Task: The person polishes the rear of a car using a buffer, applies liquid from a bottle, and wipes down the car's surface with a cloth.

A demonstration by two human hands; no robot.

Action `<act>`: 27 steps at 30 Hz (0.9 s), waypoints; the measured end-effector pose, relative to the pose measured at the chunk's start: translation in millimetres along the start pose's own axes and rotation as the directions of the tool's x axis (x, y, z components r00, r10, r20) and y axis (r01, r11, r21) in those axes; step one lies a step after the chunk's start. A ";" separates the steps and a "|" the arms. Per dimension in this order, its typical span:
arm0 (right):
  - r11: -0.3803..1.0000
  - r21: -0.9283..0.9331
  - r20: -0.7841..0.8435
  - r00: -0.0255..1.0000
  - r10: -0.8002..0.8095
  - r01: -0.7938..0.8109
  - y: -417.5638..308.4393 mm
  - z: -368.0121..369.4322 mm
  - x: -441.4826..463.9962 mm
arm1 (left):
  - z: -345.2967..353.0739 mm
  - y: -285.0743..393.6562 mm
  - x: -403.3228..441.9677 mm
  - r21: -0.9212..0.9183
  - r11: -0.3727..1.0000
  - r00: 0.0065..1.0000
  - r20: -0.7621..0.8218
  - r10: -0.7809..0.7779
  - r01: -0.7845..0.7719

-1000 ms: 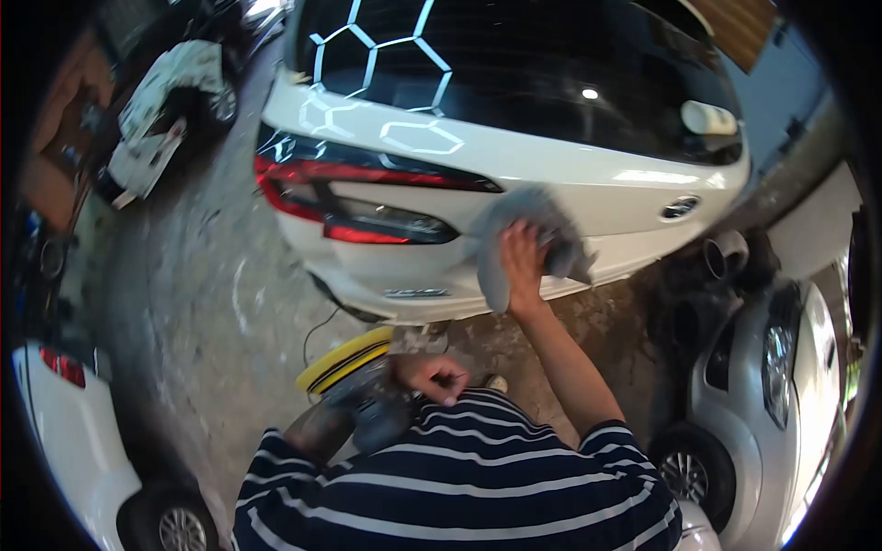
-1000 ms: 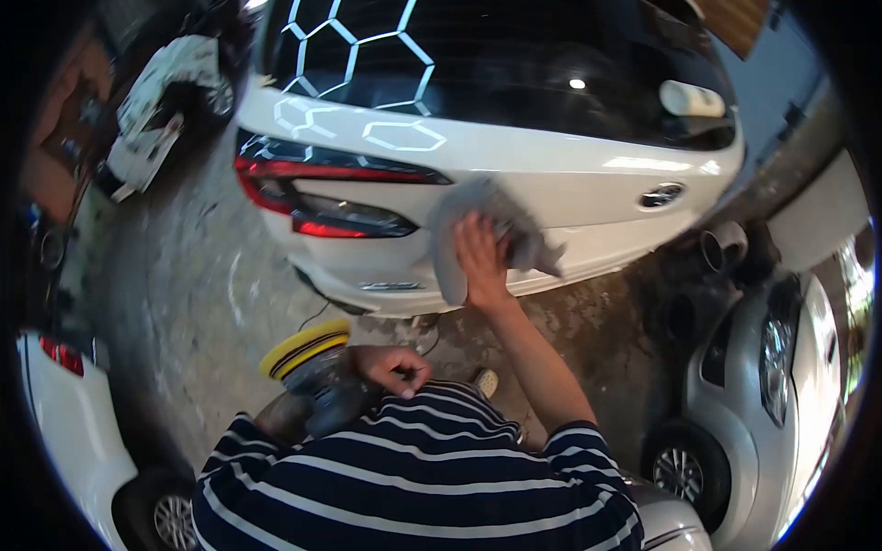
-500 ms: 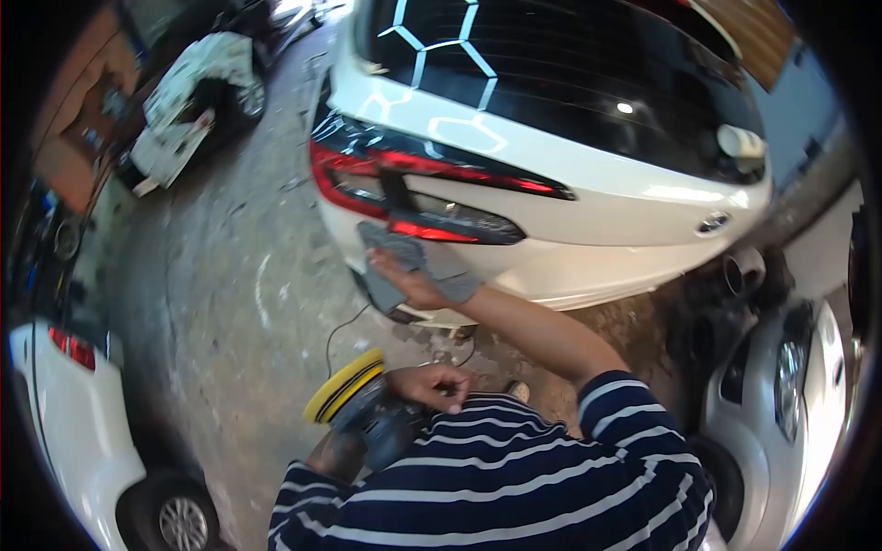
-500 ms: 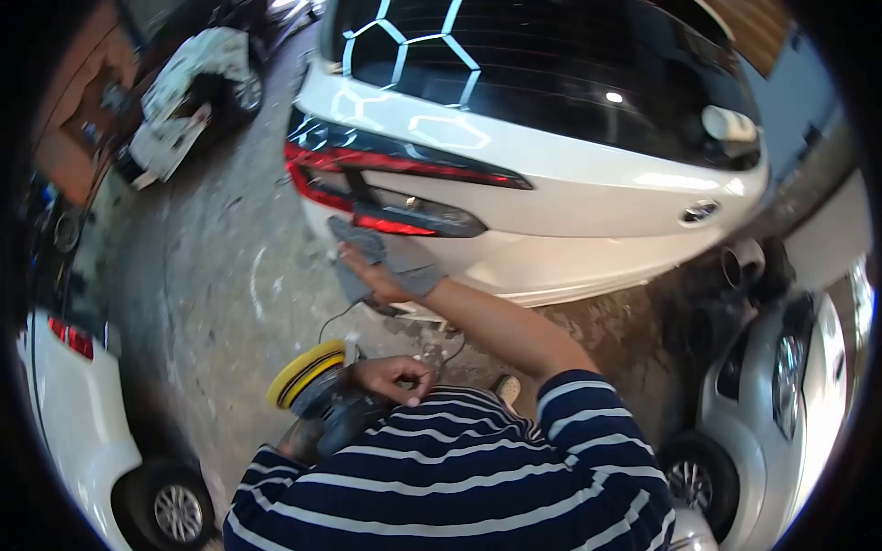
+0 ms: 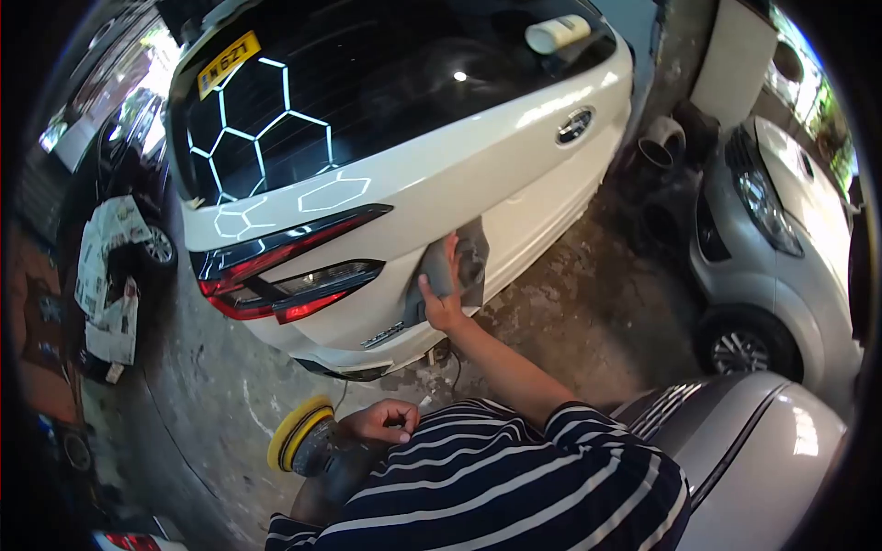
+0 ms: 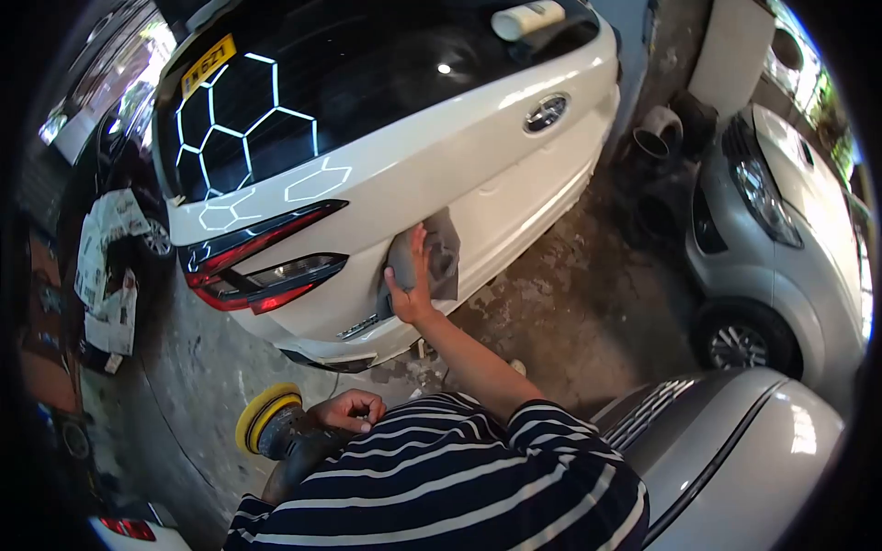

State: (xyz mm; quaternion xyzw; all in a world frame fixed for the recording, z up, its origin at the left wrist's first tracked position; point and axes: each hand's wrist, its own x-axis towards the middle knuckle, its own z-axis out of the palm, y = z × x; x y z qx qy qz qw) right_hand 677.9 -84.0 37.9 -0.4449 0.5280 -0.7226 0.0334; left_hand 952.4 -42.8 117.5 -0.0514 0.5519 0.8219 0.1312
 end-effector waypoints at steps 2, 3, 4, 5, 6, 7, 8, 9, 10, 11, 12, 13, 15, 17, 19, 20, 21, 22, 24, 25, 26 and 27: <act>0.917 -0.375 0.169 0.982 -0.078 0.138 30.1 -18.7 18.3 | -10.5 7.9 7.4 0.122 0.992 0.999 0.019 -0.027 0.024; 0.912 -0.383 0.124 0.987 -0.103 0.144 47.0 -34.1 36.3 | -8.6 12.9 9.5 0.148 0.989 1.000 0.010 -0.006 0.005; 0.912 -0.386 0.082 0.990 -0.115 0.138 61.2 -50.2 50.9 | -6.7 11.0 8.2 0.137 0.990 1.000 -0.007 -0.017 0.017; 0.917 -0.389 0.033 0.996 -0.085 0.091 74.2 -64.6 66.9 | -7.5 8.8 6.9 0.128 0.991 0.999 0.002 -0.034 0.033; 0.919 -0.392 -0.021 0.998 -0.061 0.048 81.7 -70.1 76.8 | -8.7 9.0 6.3 0.125 0.991 0.999 0.014 -0.049 0.047; 0.923 -0.382 -0.024 0.998 -0.053 0.039 78.9 -60.4 71.2 | -4.7 12.0 3.9 0.121 0.991 0.998 0.006 -0.064 0.063; 0.956 -0.295 -0.071 0.997 -0.013 -0.009 69.4 -46.8 64.4 | -4.1 6.4 -1.1 0.118 0.990 0.997 0.000 -0.072 0.071; 0.977 -0.206 -0.113 0.993 0.029 -0.052 58.9 -30.3 56.5 | -4.1 -2.9 -5.6 0.085 0.995 0.998 -0.011 -0.060 0.061; 0.989 -0.116 -0.150 0.986 0.073 -0.091 44.5 -13.0 48.2 | -4.1 -8.5 -7.6 0.052 0.998 0.999 -0.020 -0.046 0.047; 0.992 -0.025 -0.184 0.976 0.119 -0.126 28.9 3.5 37.8 | -2.4 -8.8 -7.6 0.049 0.998 0.999 -0.021 -0.048 0.049; 0.990 -0.135 -0.049 0.998 0.025 -0.031 3.6 21.5 6.7 | 0.6 -7.4 -7.8 0.024 0.998 0.998 -0.034 -0.050 0.051; 0.994 0.012 0.010 0.994 0.106 -0.106 -2.2 32.8 -26.9 | 2.2 -6.3 -7.6 0.000 0.999 0.998 -0.046 -0.052 0.052; 0.979 -0.202 0.239 0.971 0.012 0.038 33.0 -5.0 -58.5 | 1.2 -3.6 -6.3 0.034 0.998 0.998 -0.039 -0.055 0.056; 0.809 -0.567 0.400 0.911 0.103 0.157 75.5 -45.8 -51.7 | -5.0 1.3 -3.2 0.083 0.996 0.998 -0.043 -0.037 0.041; 0.768 -0.636 0.000 0.995 -0.098 0.075 145.7 -70.7 -1.5 | -4.6 -4.1 -8.8 0.107 0.991 0.996 -0.036 -0.076 0.080; 0.878 -0.475 -0.225 0.973 -0.048 -0.066 118.0 -87.3 35.0 | -2.7 -6.7 -11.4 0.092 0.993 0.996 -0.066 -0.064 0.070; 0.885 -0.412 -0.399 0.916 0.039 -0.217 148.3 -103.5 74.4 | -1.5 -7.7 -12.0 0.069 0.996 0.997 -0.057 -0.050 0.054; 0.866 -0.265 -0.455 0.847 0.275 -0.423 136.1 -118.9 103.6 | 1.9 -12.1 -15.1 0.044 0.998 0.998 -0.048 -0.038 0.040; 0.893 -0.070 -0.294 0.865 0.407 -0.445 135.1 -119.3 117.4 | 6.9 -21.2 -23.5 0.006 1.000 0.996 -0.090 -0.009 0.009; 0.938 -0.168 -0.318 0.917 0.239 -0.302 113.9 -88.6 97.4 | 10.3 -18.7 -25.4 0.003 1.000 0.995 -0.105 -0.006 0.007; 0.952 -0.265 -0.324 0.944 0.060 -0.152 80.9 -53.8 60.1 | 12.7 -17.6 -27.7 0.000 1.000 0.993 -0.119 -0.002 0.002; 0.965 -0.133 -0.150 0.967 0.206 -0.227 90.6 -29.3 5.8 | 12.5 -20.4 -29.8 0.006 1.000 0.993 -0.114 0.025 -0.024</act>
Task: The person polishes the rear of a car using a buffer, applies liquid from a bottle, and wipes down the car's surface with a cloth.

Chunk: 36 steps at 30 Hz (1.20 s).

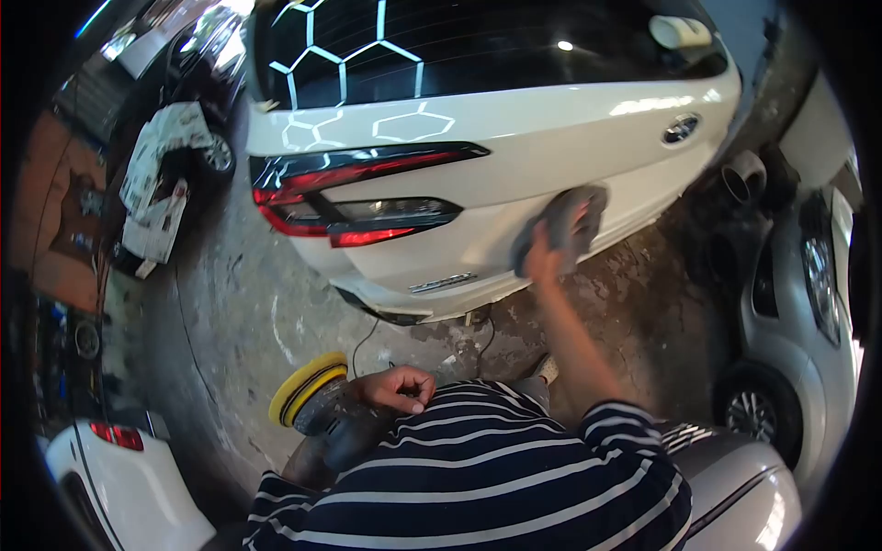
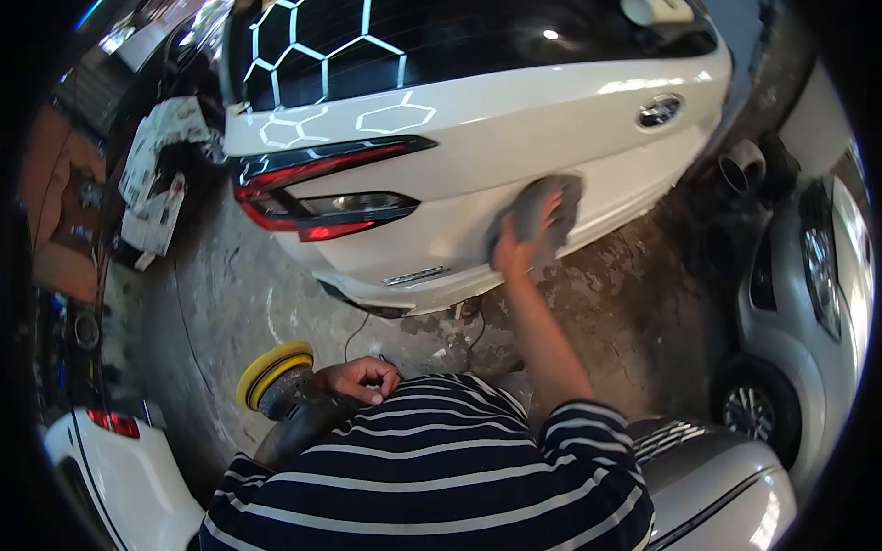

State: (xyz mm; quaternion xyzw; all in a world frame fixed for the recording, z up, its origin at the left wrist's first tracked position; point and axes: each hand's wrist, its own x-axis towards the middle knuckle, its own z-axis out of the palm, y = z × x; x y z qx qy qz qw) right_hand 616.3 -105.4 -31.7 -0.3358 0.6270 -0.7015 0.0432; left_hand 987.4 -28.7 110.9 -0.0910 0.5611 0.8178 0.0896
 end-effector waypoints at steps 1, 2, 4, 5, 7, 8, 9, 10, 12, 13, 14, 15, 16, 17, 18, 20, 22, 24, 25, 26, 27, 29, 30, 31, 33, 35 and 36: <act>0.989 0.097 0.214 0.973 0.089 -0.112 18.0 18.3 -53.1 | 0.7 1.6 -0.9 -0.011 1.000 0.999 -0.031 0.022 -0.022; 0.976 0.145 0.289 0.937 -0.197 0.161 -47.7 23.2 -86.0 | 1.9 4.0 -3.3 -0.004 1.000 1.000 -0.020 0.005 -0.005; 0.951 0.195 0.534 0.787 -0.308 0.240 -78.7 29.9 -151.1 | 3.1 5.5 -6.5 0.043 0.999 1.000 -0.012 0.005 -0.004; 0.947 0.213 0.558 0.766 -0.319 0.240 -86.5 30.6 -147.1 | 4.5 4.5 -8.7 0.034 0.999 0.999 -0.042 0.026 -0.024; 0.685 0.236 0.790 0.275 -0.548 0.690 -100.4 27.9 -119.6 | 7.6 2.1 -16.2 0.087 0.991 0.993 -0.040 0.107 -0.104; 0.663 0.225 0.853 0.184 -0.488 0.714 -132.6 26.9 -97.9 | 9.2 0.3 -23.3 0.021 0.997 0.995 -0.057 0.078 -0.076; 0.662 0.251 0.854 0.160 -0.495 0.706 -142.8 42.3 -84.4 | 9.0 -4.8 -23.0 0.011 0.996 0.993 -0.083 0.088 -0.087; 0.662 0.298 0.918 -0.016 -0.397 0.688 -153.5 61.4 -74.9 | 7.0 -11.0 -25.2 -0.012 0.995 0.993 -0.059 0.100 -0.101; 0.619 0.398 0.917 -0.266 -0.298 0.677 -168.9 98.9 -80.4 | 2.7 -24.6 -24.3 -0.014 0.984 0.984 -0.013 0.178 -0.178; 0.616 0.404 0.914 -0.275 -0.297 0.676 -176.7 117.6 -93.0 | 4.3 -25.1 -23.5 -0.016 0.983 0.983 -0.019 0.185 -0.185; 0.640 0.399 0.914 -0.234 -0.331 0.657 -184.0 133.6 -105.7 | 5.3 -24.9 -22.1 -0.001 0.980 0.980 -0.003 0.198 -0.198; 0.654 0.402 0.910 -0.199 -0.365 0.641 -188.6 143.2 -109.1 | 3.0 -23.4 -20.5 0.020 0.975 0.976 0.010 0.219 -0.219; 0.742 0.334 0.942 -0.191 -0.275 0.581 -200.3 132.1 -100.8 | 1.6 -21.6 -20.5 0.057 0.973 0.975 0.015 0.223 -0.223; 0.714 0.308 0.951 -0.193 -0.241 0.628 -197.9 114.8 -88.3 | 3.9 -20.4 -23.5 0.051 0.970 0.971 0.006 0.239 -0.239; 0.682 0.285 0.958 -0.195 -0.209 0.674 -190.3 93.0 -68.4 | 6.3 -18.8 -27.2 0.065 0.965 0.967 -0.006 0.255 -0.254; 0.460 0.283 0.956 -0.210 -0.203 0.842 -173.9 36.6 -24.2 | 8.6 -28.0 -34.5 0.072 0.957 0.959 -0.028 0.283 -0.280; 0.559 0.224 0.967 -0.108 -0.232 0.799 -169.1 3.1 -4.8 | 13.8 -38.9 -41.4 0.063 0.930 0.926 -0.087 0.367 -0.362; 0.599 0.250 0.963 -0.134 -0.233 0.760 -160.3 18.4 -28.1 | 21.0 -43.0 -44.4 0.011 0.933 0.927 -0.110 0.358 -0.359; 0.638 0.258 0.961 -0.127 -0.245 0.726 -164.8 33.2 -46.0 | 21.3 -40.5 -46.9 -0.024 0.942 0.937 -0.113 0.330 -0.334; 0.663 0.313 0.947 -0.171 -0.272 0.680 -150.1 57.5 -70.0 | 18.0 -43.9 -42.5 0.058 0.926 0.922 -0.091 0.377 -0.373; 0.686 0.363 0.931 -0.212 -0.297 0.631 -136.9 78.2 -91.4 | 17.7 -45.1 -41.0 0.050 0.924 0.919 -0.089 0.383 -0.380; 0.721 0.268 0.950 -0.301 -0.086 0.639 -151.3 102.6 -105.4 | 15.9 -43.4 -35.3 0.047 0.941 0.939 -0.075 0.337 -0.334; 0.743 0.162 0.924 -0.364 0.117 0.650 -156.8 103.8 -109.9 | 16.5 -42.2 -34.2 0.046 0.947 0.944 -0.083 0.320 -0.317; 0.745 0.162 0.919 -0.374 0.124 0.646 -155.2 90.3 -99.5 | 20.9 -43.7 -34.1 0.035 0.946 0.942 -0.088 0.324 -0.322; 0.753 0.256 0.932 -0.361 -0.026 0.607 -143.1 53.2 -51.9 | 20.3 -42.4 -37.0 0.123 0.916 0.908 -0.133 0.396 -0.381; 0.736 0.292 0.941 -0.323 -0.104 0.611 -118.3 21.6 -33.2 | 21.0 -54.2 -40.9 0.097 0.914 0.901 -0.157 0.405 -0.394; 0.716 0.333 0.938 -0.294 -0.185 0.614 -108.9 17.4 -29.8 | 22.3 -59.5 -42.7 0.057 0.912 0.895 -0.174 0.410 -0.406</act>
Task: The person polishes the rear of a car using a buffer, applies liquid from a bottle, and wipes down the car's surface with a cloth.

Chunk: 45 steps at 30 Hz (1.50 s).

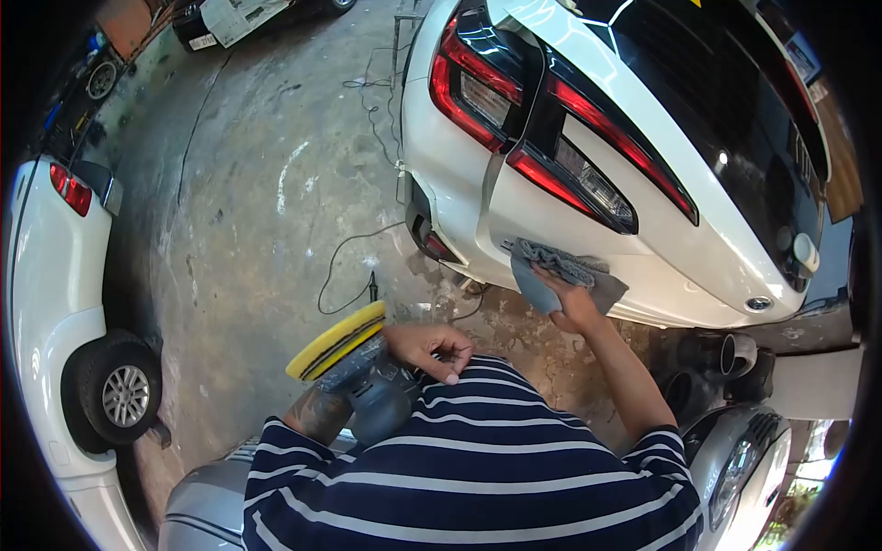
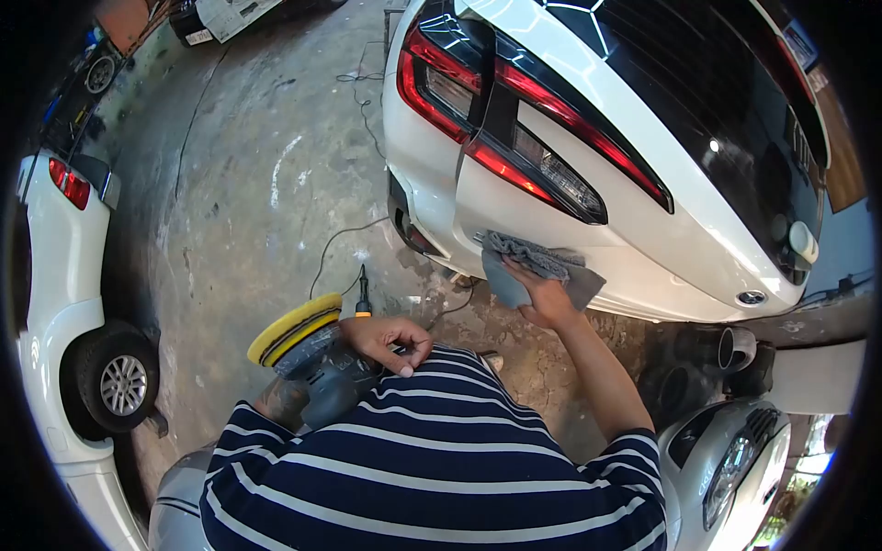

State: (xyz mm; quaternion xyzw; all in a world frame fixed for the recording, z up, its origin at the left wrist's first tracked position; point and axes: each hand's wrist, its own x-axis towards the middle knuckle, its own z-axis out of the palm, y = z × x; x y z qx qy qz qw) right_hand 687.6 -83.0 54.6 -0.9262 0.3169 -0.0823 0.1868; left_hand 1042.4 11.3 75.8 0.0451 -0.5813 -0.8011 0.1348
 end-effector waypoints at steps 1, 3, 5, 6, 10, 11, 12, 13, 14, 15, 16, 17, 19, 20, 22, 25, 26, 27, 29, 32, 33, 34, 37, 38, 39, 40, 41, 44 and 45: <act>1.000 0.005 0.006 1.000 -0.003 0.003 -1.6 8.0 9.1 | 4.5 -3.1 -3.1 -0.048 0.999 1.000 -0.015 -0.002 0.001; 0.972 0.233 -0.058 0.997 0.056 -0.041 -21.2 28.8 61.1 | 7.6 4.2 -3.3 -0.040 0.999 0.999 -0.037 -0.029 0.028; 0.917 0.381 -0.028 0.990 0.142 -0.120 -38.3 55.5 104.7 | 8.4 8.9 3.3 0.022 0.999 1.000 -0.011 -0.027 0.028; 0.914 0.384 -0.034 0.987 0.155 -0.131 -37.8 69.0 109.8 | 9.3 7.8 6.1 0.020 0.999 0.999 0.002 -0.034 0.034; 0.926 0.368 -0.052 0.992 0.116 -0.089 -6.6 67.6 73.9 | 0.5 12.6 13.4 0.014 0.993 0.992 0.052 -0.117 0.116; 0.951 0.290 0.043 0.995 0.095 -0.103 6.3 56.1 41.3 | 2.8 11.6 12.8 0.019 0.993 0.992 0.047 -0.121 0.120; 0.955 0.255 0.064 0.988 0.141 -0.153 14.8 39.2 10.3 | 3.2 11.0 11.1 -0.002 0.992 0.991 0.036 -0.130 0.130; 0.956 0.217 0.082 0.979 0.185 -0.198 24.4 23.4 -20.4 | 3.4 10.3 9.3 0.000 0.991 0.990 0.051 -0.133 0.133; 0.924 0.271 0.057 0.963 0.263 -0.268 42.8 24.5 -52.5 | 3.8 9.8 7.0 -0.013 0.992 0.992 0.026 -0.126 0.127; 0.883 0.329 0.032 0.939 0.343 -0.334 59.1 31.4 -83.2 | 4.1 10.8 3.8 -0.026 0.992 0.992 0.004 -0.124 0.124; 0.825 0.422 -0.005 0.908 0.418 -0.377 66.4 32.2 -110.4 | 3.2 15.4 -0.3 -0.014 0.987 0.988 0.003 -0.157 0.157; 0.754 0.513 -0.041 0.866 0.498 -0.409 65.9 36.6 -132.9 | 3.9 17.5 -3.0 -0.007 0.985 0.984 0.037 -0.172 0.173; 0.513 0.770 -0.211 0.608 0.765 -0.379 55.0 86.9 -157.1 | 6.6 18.7 -5.8 -0.034 0.991 0.991 -0.041 -0.131 0.129; 0.300 0.936 -0.239 0.293 0.926 -0.184 55.3 117.5 -159.1 | 5.2 17.2 -7.2 -0.065 0.988 0.989 -0.036 -0.146 0.143; 0.528 0.362 -0.419 0.372 0.828 -0.768 27.4 157.4 -117.0 | 3.2 19.3 -3.2 -0.067 0.981 0.984 -0.002 -0.180 0.180; 0.404 0.776 -0.340 0.219 0.915 -0.484 -31.8 152.9 -27.6 | -4.3 25.3 9.8 -0.017 0.970 0.966 0.089 -0.242 0.244; 0.382 0.897 -0.350 0.173 0.921 -0.221 -42.1 129.8 2.2 | -5.9 26.6 17.4 0.003 0.963 0.957 0.113 -0.267 0.269; 0.353 0.933 -0.359 0.131 0.924 0.068 -45.6 101.7 18.7 | -6.2 29.7 25.2 0.021 0.958 0.947 0.144 -0.287 0.287; 0.267 0.741 -0.369 0.042 0.928 0.616 -45.0 44.7 12.6 | -9.3 40.5 35.7 0.108 0.944 0.935 0.140 -0.325 0.311; 0.281 0.625 -0.413 0.003 0.911 0.729 -17.5 -13.3 -16.4 | -14.1 33.6 39.7 -0.011 0.912 0.901 0.158 -0.403 0.410; 0.292 0.751 -0.351 -0.016 0.936 0.592 -0.1 -8.6 -9.7 | -15.4 30.6 41.8 -0.061 0.896 0.889 0.166 -0.426 0.440; 0.396 0.851 -0.420 -0.006 0.908 0.345 12.5 24.9 12.1 | -12.9 33.2 44.2 -0.048 0.882 0.872 0.184 -0.454 0.469; 0.822 0.546 -0.833 0.005 0.554 -0.163 -11.0 57.8 21.2 | -15.9 48.2 73.1 -0.059 0.869 0.863 0.163 -0.477 0.491; 0.770 0.556 -0.797 0.062 0.601 -0.312 -1.5 69.4 10.5 | -18.2 52.2 79.8 -0.008 0.868 0.854 0.183 -0.487 0.497; 0.761 0.512 -0.827 0.009 0.562 -0.398 19.2 74.6 -3.7 | -19.2 56.1 85.7 0.042 0.867 0.847 0.194 -0.495 0.497; 0.741 0.473 -0.854 -0.040 0.519 -0.477 40.6 72.3 -20.3 | -16.4 60.9 92.3 0.063 0.868 0.847 0.193 -0.496 0.493; 0.682 0.522 -0.849 -0.234 0.474 -0.512 73.7 65.7 -40.7 | -16.8 61.6 94.6 0.074 0.866 0.847 0.187 -0.498 0.494; 0.400 0.862 -0.505 -0.594 0.626 -0.310 149.7 0.9 -139.5 | -19.2 54.5 96.8 0.087 0.843 0.825 0.177 -0.537 0.530; 0.290 0.873 -0.481 -0.589 0.650 -0.392 164.3 -15.0 -168.3 | -19.0 53.3 93.6 0.101 0.836 0.819 0.170 -0.548 0.539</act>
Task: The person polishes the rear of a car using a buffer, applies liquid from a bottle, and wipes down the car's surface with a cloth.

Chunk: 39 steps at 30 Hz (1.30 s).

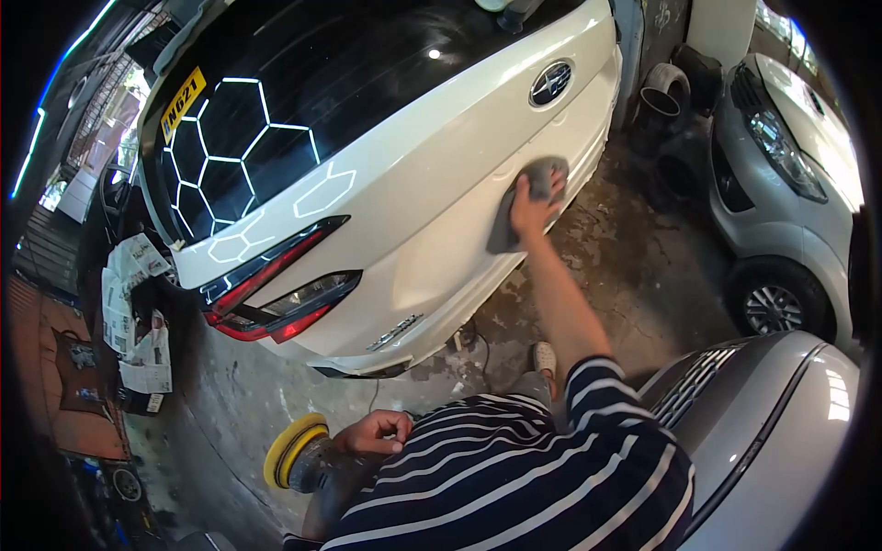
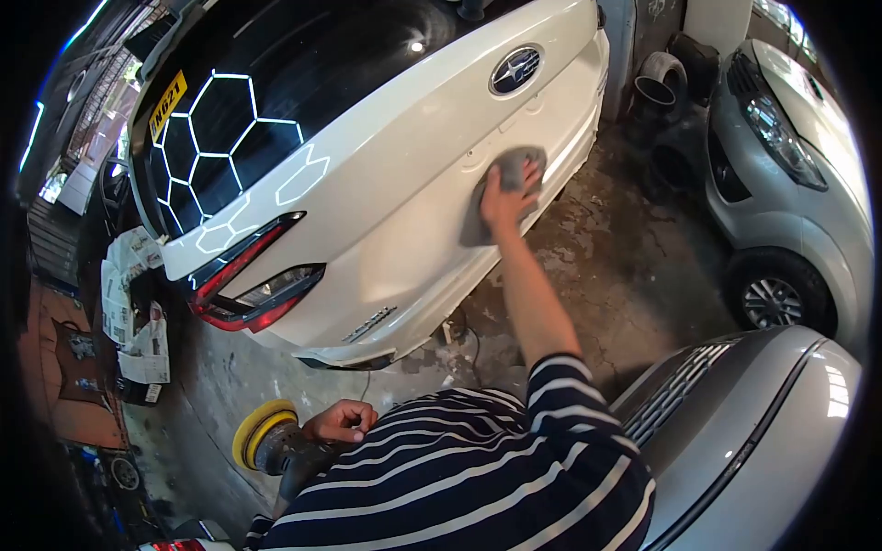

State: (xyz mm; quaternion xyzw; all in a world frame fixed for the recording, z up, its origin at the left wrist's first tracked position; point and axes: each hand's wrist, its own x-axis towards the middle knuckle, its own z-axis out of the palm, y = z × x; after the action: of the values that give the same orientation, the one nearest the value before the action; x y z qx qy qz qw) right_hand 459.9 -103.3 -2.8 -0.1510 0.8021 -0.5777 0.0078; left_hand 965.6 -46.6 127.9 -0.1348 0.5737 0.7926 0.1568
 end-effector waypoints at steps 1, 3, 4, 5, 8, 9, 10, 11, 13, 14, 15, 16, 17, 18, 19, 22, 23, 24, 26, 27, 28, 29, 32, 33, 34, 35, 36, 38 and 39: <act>0.997 -0.053 0.027 0.998 -0.059 0.060 -20.2 -21.3 14.8 | 0.0 -2.9 -2.1 -0.020 1.000 1.000 -0.014 0.001 -0.002; 0.941 0.321 -0.033 0.994 -0.102 0.107 -36.1 9.6 -4.4 | 6.8 8.3 4.6 -0.075 0.997 0.998 -0.057 -0.012 0.008; 0.830 0.457 -0.071 0.943 -0.324 0.319 -51.4 21.6 -37.4 | 4.6 10.7 10.2 -0.074 0.997 0.998 -0.051 -0.022 0.018; 0.767 0.430 -0.060 0.862 -0.503 0.477 -64.8 25.5 -72.7 | 1.0 11.3 16.2 -0.101 0.995 0.999 -0.036 -0.015 0.011; 0.713 0.358 0.400 0.591 -0.700 0.602 -54.3 3.7 -177.0 | -7.2 26.9 45.3 -0.109 0.994 1.000 0.014 0.000 0.002; 0.720 0.349 0.390 0.606 -0.693 0.599 -33.9 -1.0 -184.3 | -10.6 36.3 56.0 -0.046 0.999 0.999 0.045 -0.015 0.017; 0.765 0.268 0.434 0.636 -0.638 0.585 2.7 -1.5 -183.6 | -13.7 43.8 63.5 0.018 1.000 0.997 0.073 -0.027 0.026; 0.796 0.188 0.474 0.657 -0.586 0.575 21.1 -8.9 -170.1 | -16.2 47.9 69.6 0.044 0.999 0.996 0.086 -0.017 0.013; 0.888 0.080 0.234 0.858 -0.458 0.453 45.6 -5.7 -109.1 | -15.9 56.5 79.8 0.068 0.998 0.996 0.091 -0.006 0.000; 0.936 0.161 0.087 0.940 -0.329 0.313 42.1 -1.6 -70.2 | -14.0 58.5 82.7 0.080 0.997 0.996 0.092 -0.007 0.000; 0.978 0.130 0.036 0.985 -0.170 0.164 36.5 1.6 -26.1 | -14.5 55.9 86.4 0.096 0.995 0.996 0.092 0.009 -0.018; 0.984 0.179 0.033 0.999 -0.024 0.018 24.2 -1.8 12.6 | -13.9 54.9 87.2 0.096 0.995 0.996 0.086 0.006 -0.014; 0.967 0.226 0.153 0.985 0.085 -0.119 16.8 -4.6 41.0 | -13.2 54.1 87.4 0.074 0.997 0.997 0.081 -0.012 0.006; 0.903 0.378 0.120 0.978 0.171 -0.204 -3.6 2.4 33.1 | -13.5 54.5 89.6 0.054 0.998 0.996 0.080 -0.030 0.025; 0.808 0.522 0.100 0.961 0.260 -0.273 -29.2 17.2 16.4 | -11.6 55.2 92.2 0.056 0.998 0.996 0.081 -0.038 0.033; 0.789 0.411 0.122 0.830 -0.545 0.457 -70.6 3.4 -90.0 | -17.2 62.3 103.9 -0.035 0.997 0.996 0.066 -0.064 0.067; 0.770 0.421 0.250 0.755 -0.606 0.479 -64.7 0.2 -119.0 | -22.9 62.1 109.6 -0.011 0.998 0.995 0.077 -0.063 0.064; 0.778 0.426 0.259 0.762 -0.594 0.462 -51.6 1.6 -114.6 | -22.9 66.1 111.8 0.007 0.998 0.995 0.078 -0.062 0.061; 0.689 0.312 0.253 0.642 -0.724 0.654 -21.9 6.9 -73.5 | -25.4 73.1 116.9 0.088 0.995 0.997 0.067 -0.040 0.034; 0.741 0.131 0.262 0.698 -0.666 0.658 -27.6 2.9 -52.6 | -26.2 79.8 119.9 0.077 0.995 0.995 0.071 -0.070 0.065; 0.766 -0.059 0.261 0.750 -0.608 0.641 -39.1 -7.6 -28.8 | -24.5 81.4 117.9 0.062 0.994 0.992 0.080 -0.099 0.095; 0.793 0.007 0.196 0.777 -0.598 0.609 -38.9 -13.2 -3.2 | -23.1 75.3 112.6 0.050 0.994 0.994 0.057 -0.098 0.095; 0.850 0.177 0.037 0.860 -0.509 0.495 -64.1 -4.7 -7.9 | -18.1 62.1 104.4 -0.002 0.998 0.998 0.016 -0.060 0.060; 0.870 0.278 -0.058 0.911 -0.408 0.407 -78.7 1.6 -24.0 | -12.8 60.5 101.0 -0.072 0.996 0.998 -0.018 -0.054 0.053; 0.829 0.452 0.022 0.925 -0.379 0.329 -81.5 13.4 -56.8 | -10.0 59.3 99.6 -0.135 0.990 0.998 -0.044 -0.051 0.045; 0.661 0.660 -0.033 0.894 -0.447 0.356 -81.4 31.6 -100.6 | -11.6 52.9 99.7 -0.129 0.992 0.999 -0.032 -0.011 0.007; 0.687 0.669 0.131 0.864 -0.486 0.285 -87.8 33.6 -143.4 | -15.4 56.6 103.8 -0.122 0.992 1.000 -0.013 -0.021 0.019; 0.683 0.193 0.814 0.274 -0.513 0.705 -67.3 -1.1 -188.4 | -16.9 61.5 109.6 -0.058 0.997 0.998 0.048 -0.051 0.054; 0.585 0.292 0.786 0.159 -0.598 0.757 -39.1 -0.6 -187.6 | -16.3 66.8 114.2 -0.041 0.996 0.996 0.049 -0.078 0.080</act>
State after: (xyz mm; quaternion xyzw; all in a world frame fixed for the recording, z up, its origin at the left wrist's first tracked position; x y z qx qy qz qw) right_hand 647.9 -66.8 3.3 -0.7450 0.5845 -0.3019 0.1109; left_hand 834.8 -71.0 135.9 -0.1419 0.5470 0.8007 0.1989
